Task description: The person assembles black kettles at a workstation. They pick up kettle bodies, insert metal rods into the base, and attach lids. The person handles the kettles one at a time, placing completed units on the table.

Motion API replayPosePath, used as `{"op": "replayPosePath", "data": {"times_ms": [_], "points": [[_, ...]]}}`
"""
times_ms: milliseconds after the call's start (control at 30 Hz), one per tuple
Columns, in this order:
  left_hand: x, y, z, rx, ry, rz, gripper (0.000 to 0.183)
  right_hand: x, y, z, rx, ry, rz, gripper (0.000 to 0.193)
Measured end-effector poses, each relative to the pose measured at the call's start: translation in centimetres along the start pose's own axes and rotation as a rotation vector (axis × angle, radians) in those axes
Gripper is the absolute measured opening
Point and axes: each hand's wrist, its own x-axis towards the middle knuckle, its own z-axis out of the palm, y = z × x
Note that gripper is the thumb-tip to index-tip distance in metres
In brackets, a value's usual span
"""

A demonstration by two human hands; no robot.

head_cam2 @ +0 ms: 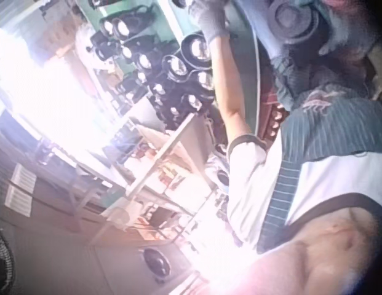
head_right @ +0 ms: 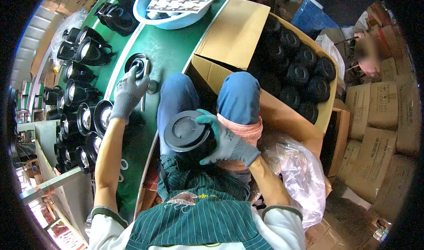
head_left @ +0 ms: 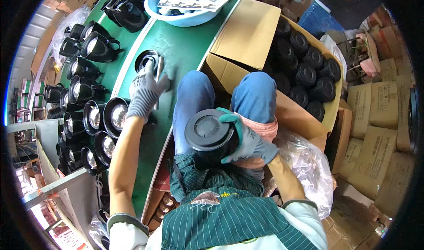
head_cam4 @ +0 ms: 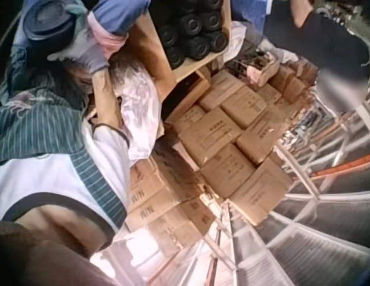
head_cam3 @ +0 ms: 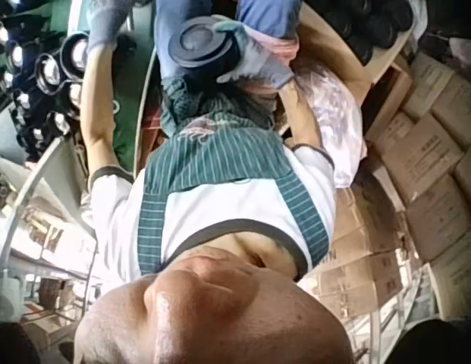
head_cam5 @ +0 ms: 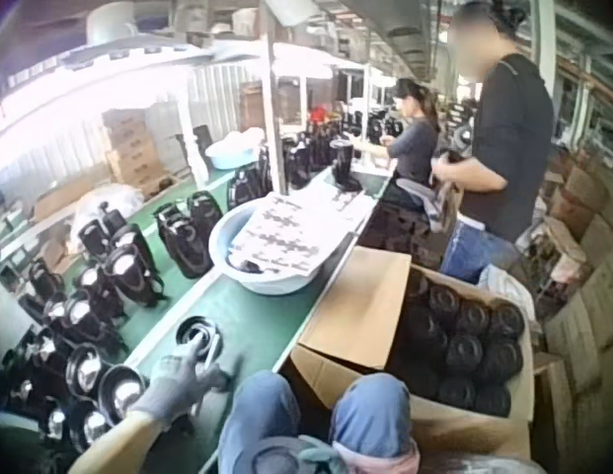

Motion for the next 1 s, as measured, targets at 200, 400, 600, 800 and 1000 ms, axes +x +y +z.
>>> {"op": "replayPosePath", "data": {"times_ms": [200,400,600,800,1000], "points": [[5.7,-1.9,7.5,0.059,-0.376,-0.376,0.065,2.1,-2.3,-3.7,-0.724,-0.22,0.148,0.109],[3.6,-2.8,5.3,-0.314,-0.075,-0.117,0.049,0.4,-3.8,-5.0,-0.14,-0.023,0.159,0.074],[-7.5,6.2,-9.4,-0.608,-0.537,0.327,0.051,0.3,4.0,-1.6,-0.43,0.301,-0.053,0.057],[-13.3,8.9,-6.8,0.067,-0.317,0.471,0.068,6.3,0.9,0.0,0.283,0.465,0.173,0.052],[-15.7,13.7,-7.3,0.231,-0.396,0.1,0.08,12.1,2.2,1.2,0.731,0.263,0.459,0.033]]}}
